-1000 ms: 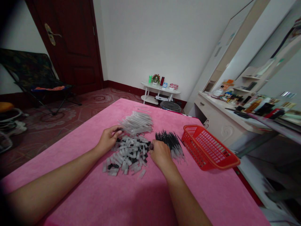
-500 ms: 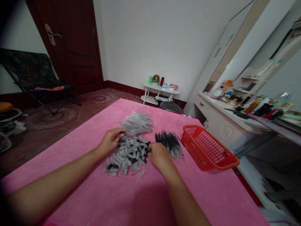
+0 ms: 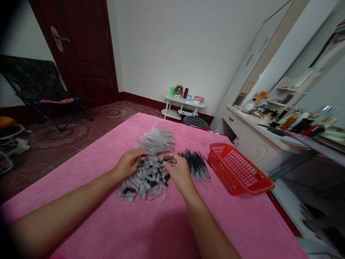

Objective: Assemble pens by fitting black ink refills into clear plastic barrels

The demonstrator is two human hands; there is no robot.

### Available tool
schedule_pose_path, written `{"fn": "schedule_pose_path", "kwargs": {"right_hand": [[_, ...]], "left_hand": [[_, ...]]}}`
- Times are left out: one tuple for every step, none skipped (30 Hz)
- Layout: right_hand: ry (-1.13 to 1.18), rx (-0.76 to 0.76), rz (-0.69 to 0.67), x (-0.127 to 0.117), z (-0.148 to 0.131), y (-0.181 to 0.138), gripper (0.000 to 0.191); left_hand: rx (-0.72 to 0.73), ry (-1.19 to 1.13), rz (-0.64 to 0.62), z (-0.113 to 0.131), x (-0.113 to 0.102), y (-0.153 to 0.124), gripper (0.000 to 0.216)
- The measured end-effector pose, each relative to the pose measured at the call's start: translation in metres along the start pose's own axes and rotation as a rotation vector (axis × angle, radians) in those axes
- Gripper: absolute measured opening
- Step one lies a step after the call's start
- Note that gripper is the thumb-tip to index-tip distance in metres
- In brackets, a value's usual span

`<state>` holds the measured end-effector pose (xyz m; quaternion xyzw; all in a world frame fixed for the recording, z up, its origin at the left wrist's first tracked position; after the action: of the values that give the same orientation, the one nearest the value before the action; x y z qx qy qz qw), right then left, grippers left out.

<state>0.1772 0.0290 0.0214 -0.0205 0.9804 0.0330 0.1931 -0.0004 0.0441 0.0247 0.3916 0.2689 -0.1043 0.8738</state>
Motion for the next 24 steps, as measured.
{"fn": "schedule_pose_path", "kwargs": {"right_hand": [[0.034,0.015,0.003,0.003,0.001,-0.001,0.020],[0.051,0.021,0.007,0.005,0.002,-0.002,0.021],[0.055,0.022,0.009,0.007,0.003,-0.003,0.021],[0.051,0.021,0.007,0.008,0.003,-0.003,0.021],[0.043,0.021,0.004,0.009,0.004,-0.003,0.020],[0.035,0.020,0.004,0.010,0.005,-0.003,0.020],[0.025,0.018,0.006,0.011,0.005,-0.003,0.019],[0.016,0.014,0.011,0.011,0.006,-0.003,0.018],[0.007,0.009,0.015,0.011,0.005,-0.003,0.017],[-0.001,0.003,0.018,0.011,0.005,-0.003,0.017],[-0.007,-0.002,0.021,0.011,0.005,-0.003,0.016],[-0.014,-0.006,0.023,0.011,0.004,-0.003,0.016],[-0.022,-0.012,0.024,0.011,0.004,-0.003,0.015],[-0.034,-0.022,0.028,0.010,0.003,-0.003,0.014],[-0.052,-0.038,0.037,0.010,0.002,-0.003,0.013],[-0.076,-0.058,0.048,0.009,0.001,-0.003,0.013],[-0.105,-0.079,0.061,0.008,0.000,-0.003,0.013],[-0.138,-0.101,0.073,0.007,-0.001,-0.003,0.012],[-0.173,-0.122,0.083,0.006,-0.002,-0.003,0.012],[-0.210,-0.143,0.091,0.006,-0.002,-0.003,0.012],[-0.247,-0.163,0.097,0.006,-0.003,-0.003,0.011],[-0.281,-0.181,0.102,0.007,-0.003,-0.004,0.011],[-0.309,-0.196,0.109,0.007,-0.003,-0.004,0.012],[-0.329,-0.205,0.114,0.007,-0.003,-0.004,0.012]], "left_hand": [[0.013,0.006,-0.005,0.002,0.001,0.000,0.021],[0.023,0.012,-0.008,0.003,0.001,0.000,0.021],[0.029,0.015,-0.009,0.004,0.001,0.000,0.021],[0.034,0.015,-0.010,0.005,0.001,0.000,0.021],[0.037,0.014,-0.009,0.005,0.001,0.000,0.022],[0.039,0.014,-0.010,0.005,0.002,0.000,0.022],[0.041,0.013,-0.010,0.005,0.002,0.000,0.022],[0.045,0.013,-0.012,0.005,0.002,0.000,0.022],[0.048,0.015,-0.012,0.005,0.002,-0.001,0.022],[0.052,0.017,-0.013,0.005,0.003,-0.001,0.022],[0.056,0.018,-0.013,0.005,0.003,-0.001,0.021],[0.060,0.020,-0.013,0.005,0.003,-0.001,0.021],[0.066,0.024,-0.012,0.006,0.002,-0.001,0.022],[0.072,0.032,-0.013,0.007,0.002,-0.001,0.022],[0.080,0.042,-0.016,0.009,0.002,-0.001,0.022],[0.089,0.054,-0.019,0.010,0.002,-0.001,0.022],[0.099,0.066,-0.021,0.012,0.002,-0.001,0.023],[0.106,0.076,-0.022,0.013,0.002,-0.001,0.023],[0.108,0.082,-0.023,0.014,0.002,-0.001,0.024],[0.107,0.084,-0.022,0.014,0.002,-0.001,0.024],[0.105,0.084,-0.020,0.014,0.002,-0.001,0.025],[0.100,0.085,-0.020,0.014,0.002,-0.001,0.025],[0.096,0.085,-0.020,0.013,0.002,-0.002,0.025],[0.093,0.085,-0.018,0.013,0.002,-0.002,0.025]]}}
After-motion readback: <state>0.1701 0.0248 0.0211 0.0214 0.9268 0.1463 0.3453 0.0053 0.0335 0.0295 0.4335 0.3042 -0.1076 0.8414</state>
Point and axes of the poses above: each hand's wrist, its own y-axis towards the middle knuckle, its own x-axis out of the palm, z = x × y, the point moved 9 cm from there along y, towards the middle knuckle, and after that the axes turned 11 degrees about -y, right-handed, at the moved point
